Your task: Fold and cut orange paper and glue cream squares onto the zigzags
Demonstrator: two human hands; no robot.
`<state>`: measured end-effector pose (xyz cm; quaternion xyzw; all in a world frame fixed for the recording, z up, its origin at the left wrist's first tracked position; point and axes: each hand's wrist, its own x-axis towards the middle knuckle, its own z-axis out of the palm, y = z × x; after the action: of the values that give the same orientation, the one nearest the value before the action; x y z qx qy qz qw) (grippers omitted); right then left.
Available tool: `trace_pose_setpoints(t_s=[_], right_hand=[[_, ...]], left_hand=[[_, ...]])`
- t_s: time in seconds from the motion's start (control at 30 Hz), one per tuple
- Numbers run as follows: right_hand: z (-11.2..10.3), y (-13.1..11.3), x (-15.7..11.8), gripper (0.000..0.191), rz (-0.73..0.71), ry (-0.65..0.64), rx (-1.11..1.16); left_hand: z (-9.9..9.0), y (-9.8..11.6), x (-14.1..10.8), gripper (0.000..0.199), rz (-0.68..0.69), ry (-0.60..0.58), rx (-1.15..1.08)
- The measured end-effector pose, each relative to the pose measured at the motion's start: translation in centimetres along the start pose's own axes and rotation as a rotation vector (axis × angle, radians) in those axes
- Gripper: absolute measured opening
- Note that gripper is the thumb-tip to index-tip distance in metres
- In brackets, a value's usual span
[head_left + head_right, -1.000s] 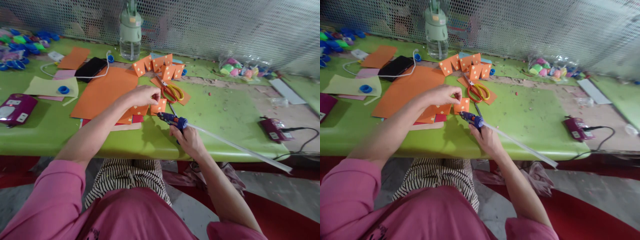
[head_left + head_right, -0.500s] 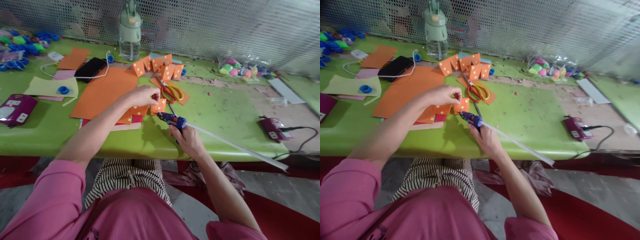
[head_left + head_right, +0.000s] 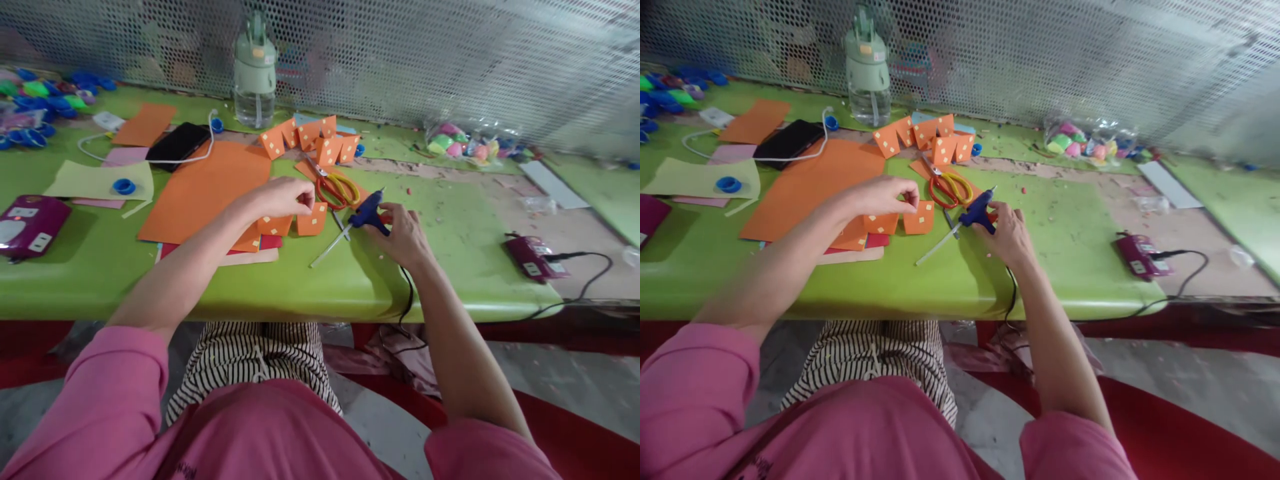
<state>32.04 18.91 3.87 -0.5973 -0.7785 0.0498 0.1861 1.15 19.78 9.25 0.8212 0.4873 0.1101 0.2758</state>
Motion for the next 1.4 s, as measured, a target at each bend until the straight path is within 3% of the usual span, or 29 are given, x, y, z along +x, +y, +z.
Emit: trace_pose_setpoints(t_s=[0.1,0.23,0.33,0.47,0.73,1.1,1.23,1.4], right_hand=[[-0.5,-0.2,-0.1,0.049,-0.007,0.019,-0.094],[-1.5,-4.8,-1.5,0.025,-0.076,0.209,0.009],[-0.7,-9.2,-1.3,0.014,-0.138,0.12,0.269],[1.6,-12.0,0.1,0.008,-0.172,0.132,0.302],[2.1,-12.6,1.1,0.003,-0.101,0.127,0.226],[2.5,-12.7,1.5,0.005,-0.095,0.156,0.29],[1.5,-12.3,0.2,0.011,-0.007,0.161,0.349],[1.8,-11.9,-1.3,0.02,0.146,0.038,0.531]], left_hand=[[0.0,-0.1,0.1,0.017,-0.001,-0.001,-0.025],[0.0,-0.5,0.3,0.015,-0.012,0.016,-0.098],[0.1,-0.8,0.5,0.013,-0.011,0.032,-0.162],[0.3,-1.1,0.6,0.013,0.013,0.06,-0.2],[0.3,-1.3,1.1,0.013,0.01,0.073,-0.234],[0.3,-1.4,1.3,0.013,0.036,0.085,-0.232],[0.0,-1.4,1.0,0.014,0.038,0.099,-0.267],[-0.2,-0.8,0.4,0.029,-0.007,0.19,-0.227]])
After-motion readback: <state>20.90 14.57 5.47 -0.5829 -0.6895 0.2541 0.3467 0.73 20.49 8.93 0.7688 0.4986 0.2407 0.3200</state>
